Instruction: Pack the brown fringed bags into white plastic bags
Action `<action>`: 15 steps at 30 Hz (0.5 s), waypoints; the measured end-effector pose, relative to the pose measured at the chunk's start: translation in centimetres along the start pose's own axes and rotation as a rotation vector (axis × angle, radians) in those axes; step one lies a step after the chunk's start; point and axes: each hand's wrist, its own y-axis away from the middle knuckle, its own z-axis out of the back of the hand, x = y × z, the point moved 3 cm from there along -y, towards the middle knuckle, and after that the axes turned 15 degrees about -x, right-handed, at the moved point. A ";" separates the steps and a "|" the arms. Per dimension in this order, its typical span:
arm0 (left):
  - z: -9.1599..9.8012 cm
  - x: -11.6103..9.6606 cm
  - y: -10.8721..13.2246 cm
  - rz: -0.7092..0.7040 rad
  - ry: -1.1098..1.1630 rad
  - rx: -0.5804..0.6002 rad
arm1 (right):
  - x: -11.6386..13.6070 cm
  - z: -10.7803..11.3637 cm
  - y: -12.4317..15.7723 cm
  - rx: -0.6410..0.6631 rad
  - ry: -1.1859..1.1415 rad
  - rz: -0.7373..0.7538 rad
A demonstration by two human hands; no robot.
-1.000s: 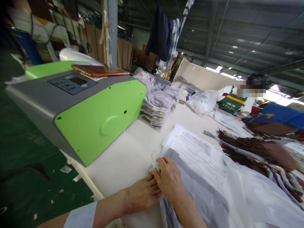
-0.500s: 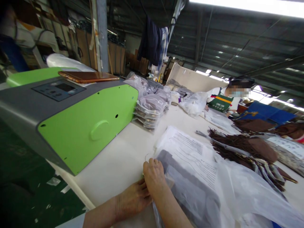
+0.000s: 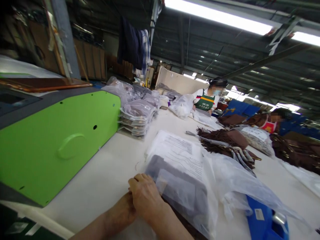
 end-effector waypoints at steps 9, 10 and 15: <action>2.8 0.3 -3.1 -0.232 -0.095 0.045 | -7.8 0.5 16.6 -0.687 0.261 -0.182; 2.7 0.3 -3.0 -0.236 -0.088 0.023 | -8.7 0.4 18.6 -0.695 0.327 -0.220; 2.1 0.2 -2.8 -0.265 -0.085 0.017 | -10.9 0.6 25.0 -0.760 0.489 -0.357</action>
